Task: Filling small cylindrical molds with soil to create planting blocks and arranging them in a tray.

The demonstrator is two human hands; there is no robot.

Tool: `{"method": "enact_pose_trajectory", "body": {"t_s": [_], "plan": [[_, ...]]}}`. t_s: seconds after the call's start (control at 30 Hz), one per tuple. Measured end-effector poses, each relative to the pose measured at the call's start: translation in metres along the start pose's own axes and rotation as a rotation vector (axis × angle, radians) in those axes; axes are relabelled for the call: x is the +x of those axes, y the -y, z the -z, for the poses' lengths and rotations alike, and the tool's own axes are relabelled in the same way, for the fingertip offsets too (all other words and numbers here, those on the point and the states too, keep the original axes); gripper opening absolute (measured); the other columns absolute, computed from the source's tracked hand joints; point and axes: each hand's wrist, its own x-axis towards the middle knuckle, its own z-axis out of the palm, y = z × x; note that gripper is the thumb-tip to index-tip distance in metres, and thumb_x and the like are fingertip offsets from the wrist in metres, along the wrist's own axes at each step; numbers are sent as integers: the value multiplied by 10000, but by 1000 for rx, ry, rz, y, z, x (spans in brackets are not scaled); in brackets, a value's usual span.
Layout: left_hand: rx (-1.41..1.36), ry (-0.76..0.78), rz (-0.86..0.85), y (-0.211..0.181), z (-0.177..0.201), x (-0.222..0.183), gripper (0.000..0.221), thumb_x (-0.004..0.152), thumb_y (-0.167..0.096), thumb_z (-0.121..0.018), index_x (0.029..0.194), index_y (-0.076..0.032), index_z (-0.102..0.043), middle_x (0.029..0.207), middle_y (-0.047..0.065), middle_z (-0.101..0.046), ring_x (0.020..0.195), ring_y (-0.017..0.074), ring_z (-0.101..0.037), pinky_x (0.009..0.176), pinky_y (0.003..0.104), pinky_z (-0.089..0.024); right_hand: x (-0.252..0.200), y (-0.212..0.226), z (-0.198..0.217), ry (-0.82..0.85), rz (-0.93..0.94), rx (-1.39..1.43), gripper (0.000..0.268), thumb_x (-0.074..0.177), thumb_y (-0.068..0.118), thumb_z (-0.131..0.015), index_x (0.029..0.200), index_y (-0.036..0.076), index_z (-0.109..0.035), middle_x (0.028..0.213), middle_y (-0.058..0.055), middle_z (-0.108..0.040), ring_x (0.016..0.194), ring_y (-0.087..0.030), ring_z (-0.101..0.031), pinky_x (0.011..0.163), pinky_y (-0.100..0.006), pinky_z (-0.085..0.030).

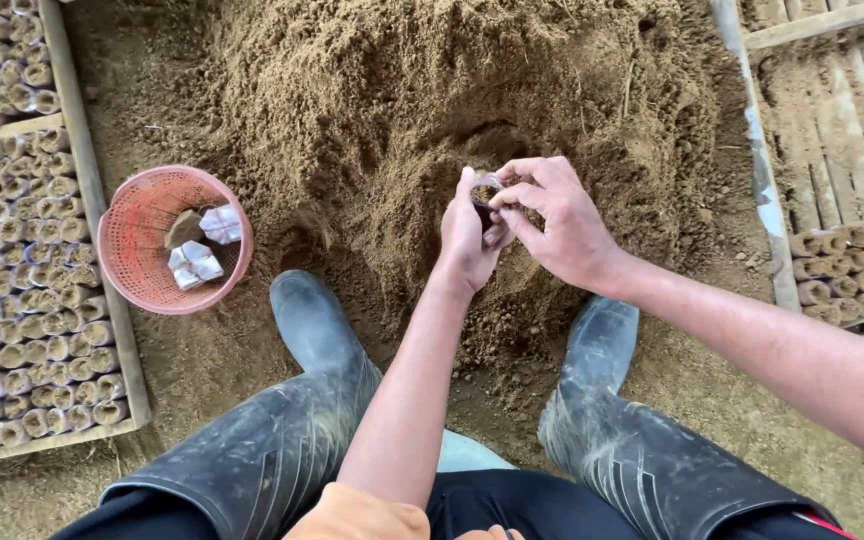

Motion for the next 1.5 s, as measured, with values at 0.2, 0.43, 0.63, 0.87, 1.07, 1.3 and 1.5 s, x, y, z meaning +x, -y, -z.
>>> {"method": "enact_pose_trajectory", "body": {"t_s": [0.2, 0.43, 0.63, 0.87, 1.07, 1.3, 1.5], "plan": [[155, 21, -70, -4, -2, -16, 522, 1074, -520, -413, 1068, -36, -609, 535, 9, -369, 310, 85, -298, 330, 238, -244, -5, -2, 7, 21, 83, -91, 218, 959, -11, -577, 1079, 100, -721, 1287, -128, -579, 1183, -273, -513, 1014, -428, -430], [180, -34, -116, -16, 8, -22, 494, 1089, -463, -382, 1083, -35, -627, 520, 38, -411, 324, 92, -344, 321, 232, -284, 15, 11, 10, 68, 188, -180, 279, 954, -2, -563, 1134, 127, -733, 1341, -147, -552, 1232, -300, -491, 1038, -457, -419], [176, -129, -90, -25, 26, 5, 411, 1087, -410, -415, 1040, -64, -632, 559, 17, -526, 363, 59, -430, 317, 208, -350, 31, -15, -5, 97, 180, -135, 198, 965, -15, -531, 986, 59, -714, 1333, -187, -599, 1221, -319, -557, 1034, -461, -460], [46, -161, -252, -67, 33, 17, 315, 1057, -376, -477, 1040, -113, -650, 564, 22, -498, 342, 60, -342, 349, 208, -306, 18, -54, -3, 277, -231, -75, 309, 1020, 106, -557, 1311, 14, -607, 1275, -216, -608, 1209, -321, -610, 991, -421, -528], [50, -53, -253, -57, 24, 27, 285, 1061, -333, -462, 1019, -103, -625, 646, 57, -569, 354, 45, -375, 383, 212, -342, -1, -70, -25, 372, 0, -486, 452, 972, 167, -650, 1409, 77, -581, 1264, -225, -594, 1210, -346, -623, 1019, -429, -556], [105, -77, -121, -38, 20, 12, 265, 1050, -330, -477, 1013, -118, -632, 599, 24, -549, 329, 34, -323, 350, 201, -306, -3, -123, -48, 331, 61, -602, 116, 993, 81, -639, 1057, 114, -729, 1056, -87, -717, 993, -183, -719, 834, -252, -628], [116, -102, -87, -33, 14, -2, 331, 1074, -306, -383, 954, -98, -611, 582, 30, -497, 319, 19, -289, 352, 185, -257, 48, -46, 16, 202, -705, 369, 175, 949, 39, -728, 1124, 38, -738, 1034, -195, -741, 922, -189, -691, 826, -335, -592]]}}
